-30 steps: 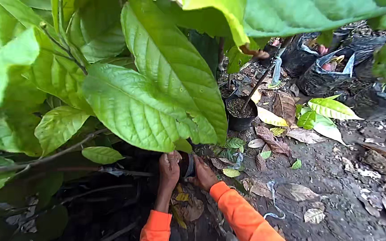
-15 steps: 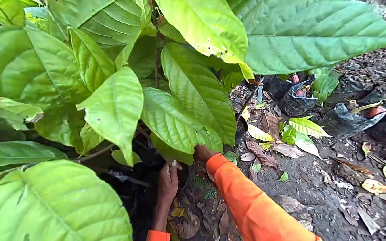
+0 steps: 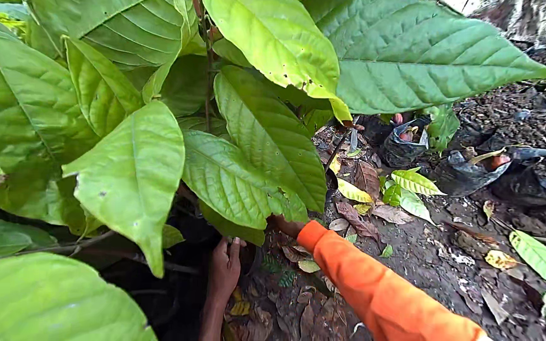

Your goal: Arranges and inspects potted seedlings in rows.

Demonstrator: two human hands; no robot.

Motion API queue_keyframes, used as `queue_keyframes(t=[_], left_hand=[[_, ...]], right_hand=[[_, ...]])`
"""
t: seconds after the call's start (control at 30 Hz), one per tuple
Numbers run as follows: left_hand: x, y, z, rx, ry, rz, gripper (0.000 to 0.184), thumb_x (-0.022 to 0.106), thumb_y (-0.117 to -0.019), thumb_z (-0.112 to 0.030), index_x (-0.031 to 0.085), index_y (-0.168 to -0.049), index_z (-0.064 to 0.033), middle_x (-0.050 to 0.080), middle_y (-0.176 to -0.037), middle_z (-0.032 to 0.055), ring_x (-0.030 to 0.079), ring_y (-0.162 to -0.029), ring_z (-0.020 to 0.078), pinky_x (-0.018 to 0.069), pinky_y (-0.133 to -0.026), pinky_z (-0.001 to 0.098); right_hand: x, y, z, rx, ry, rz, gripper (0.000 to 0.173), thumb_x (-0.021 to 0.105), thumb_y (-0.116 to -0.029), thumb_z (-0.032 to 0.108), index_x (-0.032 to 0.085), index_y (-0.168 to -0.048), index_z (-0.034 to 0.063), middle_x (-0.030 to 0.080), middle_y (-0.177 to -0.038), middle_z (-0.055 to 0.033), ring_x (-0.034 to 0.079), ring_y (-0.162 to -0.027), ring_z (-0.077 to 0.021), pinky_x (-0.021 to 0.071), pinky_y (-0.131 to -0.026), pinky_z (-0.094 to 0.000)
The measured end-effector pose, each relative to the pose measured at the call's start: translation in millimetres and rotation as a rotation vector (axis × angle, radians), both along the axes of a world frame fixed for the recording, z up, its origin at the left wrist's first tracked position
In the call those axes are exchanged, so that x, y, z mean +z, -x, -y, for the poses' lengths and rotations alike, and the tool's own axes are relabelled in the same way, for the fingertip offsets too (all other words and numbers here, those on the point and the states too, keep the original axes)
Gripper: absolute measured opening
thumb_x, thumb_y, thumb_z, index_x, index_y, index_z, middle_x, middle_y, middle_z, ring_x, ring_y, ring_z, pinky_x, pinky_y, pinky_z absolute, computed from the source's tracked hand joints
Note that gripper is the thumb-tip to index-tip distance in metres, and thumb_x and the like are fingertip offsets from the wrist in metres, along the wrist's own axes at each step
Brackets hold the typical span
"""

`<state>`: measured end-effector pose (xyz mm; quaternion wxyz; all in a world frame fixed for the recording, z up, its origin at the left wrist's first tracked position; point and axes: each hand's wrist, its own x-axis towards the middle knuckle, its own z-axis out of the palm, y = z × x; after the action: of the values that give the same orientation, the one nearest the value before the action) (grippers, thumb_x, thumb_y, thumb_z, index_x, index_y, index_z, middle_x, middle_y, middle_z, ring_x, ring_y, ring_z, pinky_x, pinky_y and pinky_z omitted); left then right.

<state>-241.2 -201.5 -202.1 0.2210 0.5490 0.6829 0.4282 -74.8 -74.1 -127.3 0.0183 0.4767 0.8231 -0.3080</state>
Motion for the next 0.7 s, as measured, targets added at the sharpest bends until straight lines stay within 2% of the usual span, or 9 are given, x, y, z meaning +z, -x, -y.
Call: queue_keyframes(t=[0.07, 0.17, 0.23, 0.3, 0.4, 0.5, 0.6, 0.63, 0.7], left_hand=[[1.7, -2.1, 2.0, 0.029, -0.011, -0.045, 0.027, 0.049, -0.1029, -0.015, 0.069, -0.106, 0.0029, 0.073, -0.096, 0.0075, 0.069, -0.089, 0.0088, 0.0553, -0.086, 0.0271], [-0.5, -6.7, 13.1, 0.146, -0.143, -0.161, 0.030, 0.056, -0.0989, -0.014, 0.070, -0.113, 0.0082, 0.071, -0.109, 0.0215, 0.071, -0.099, 0.0256, 0.0578, -0.089, 0.0388], [-3.9, -14.9, 24.4, 0.278, -0.334, -0.244, 0.033, 0.055, -0.0981, -0.016, 0.068, -0.110, 0.0113, 0.071, -0.104, 0.0228, 0.070, -0.093, 0.0216, 0.0575, -0.082, 0.0299], [-4.0, -30.1, 31.8, 0.326, -0.516, -0.272, 0.033, 0.054, -0.0995, -0.021, 0.067, -0.100, 0.0093, 0.068, -0.092, 0.0171, 0.065, -0.087, 0.0102, 0.0532, -0.080, 0.0180], [6.2, -60.7, 13.9, 0.138, -0.575, -0.232, 0.028, 0.058, -0.0993, -0.022, 0.070, -0.094, 0.0019, 0.070, -0.088, 0.0108, 0.067, -0.081, 0.0055, 0.0549, -0.077, 0.0149], [28.9, -81.6, -27.7, -0.082, -0.288, -0.307, 0.019, 0.066, -0.0936, -0.011, 0.075, -0.104, 0.0021, 0.074, -0.101, 0.0175, 0.074, -0.087, 0.0241, 0.0611, -0.079, 0.0360], [68.5, -96.6, -84.1, -0.259, 0.232, -0.439, 0.031, 0.056, -0.1031, -0.010, 0.065, -0.129, 0.0052, 0.062, -0.132, 0.0284, 0.061, -0.124, 0.0414, 0.0459, -0.109, 0.0512], [69.4, -98.5, -102.4, -0.263, 0.353, -0.513, 0.035, 0.053, -0.1052, -0.013, 0.062, -0.135, 0.0021, 0.059, -0.138, 0.0268, 0.057, -0.130, 0.0409, 0.0427, -0.112, 0.0526], [53.6, -91.0, -123.4, -0.262, 0.377, -0.645, 0.033, 0.058, -0.1023, -0.013, 0.065, -0.132, 0.0000, 0.061, -0.136, 0.0258, 0.056, -0.130, 0.0444, 0.0430, -0.108, 0.0596]], right_hand=[[28.1, -24.9, 6.3, 0.091, -0.016, 0.062, 0.031, 0.049, -0.1048, 0.010, 0.059, -0.130, -0.0065, 0.064, -0.123, -0.0306, 0.061, -0.119, -0.0467, 0.0469, -0.100, -0.0604], [59.0, -75.8, 9.3, 0.280, -0.083, 0.242, 0.026, 0.053, -0.1010, 0.002, 0.058, -0.126, -0.0061, 0.066, -0.109, -0.0308, 0.065, -0.106, -0.0504, 0.0509, -0.088, -0.0628], [70.2, -121.8, 3.9, 0.357, -0.063, 0.398, 0.020, 0.059, -0.0969, 0.000, 0.061, -0.116, -0.0047, 0.066, -0.099, -0.0288, 0.066, -0.096, -0.0506, 0.0516, -0.080, -0.0634], [77.9, -174.9, -0.2, 0.341, 0.038, 0.584, 0.023, 0.065, -0.0935, 0.002, 0.064, -0.116, -0.0008, 0.067, -0.099, -0.0261, 0.066, -0.097, -0.0486, 0.0517, -0.080, -0.0636], [82.1, -263.1, 8.1, 0.186, 0.113, 0.737, 0.051, 0.069, -0.0947, 0.010, 0.055, -0.143, 0.0090, 0.065, -0.121, -0.0263, 0.065, -0.106, -0.0481, 0.0523, -0.085, -0.0644], [81.7, -329.4, 48.4, 0.033, 0.125, 0.685, 0.059, 0.072, -0.0962, 0.019, 0.050, -0.150, 0.0116, 0.065, -0.127, -0.0271, 0.066, -0.107, -0.0509, 0.0517, -0.087, -0.0675], [71.2, -366.8, 111.8, -0.080, 0.184, 0.467, 0.046, 0.071, -0.0969, 0.015, 0.060, -0.139, 0.0012, 0.069, -0.113, -0.0315, 0.068, -0.098, -0.0540, 0.0506, -0.085, -0.0726], [63.7, -373.5, 134.7, -0.122, 0.201, 0.403, 0.042, 0.069, -0.0980, 0.013, 0.061, -0.137, -0.0011, 0.069, -0.112, -0.0315, 0.068, -0.097, -0.0537, 0.0503, -0.085, -0.0733], [42.5, -381.3, 179.6, -0.199, 0.210, 0.280, 0.038, 0.065, -0.1002, 0.013, 0.062, -0.135, -0.0026, 0.070, -0.111, -0.0307, 0.069, -0.095, -0.0522, 0.0510, -0.085, -0.0735]])
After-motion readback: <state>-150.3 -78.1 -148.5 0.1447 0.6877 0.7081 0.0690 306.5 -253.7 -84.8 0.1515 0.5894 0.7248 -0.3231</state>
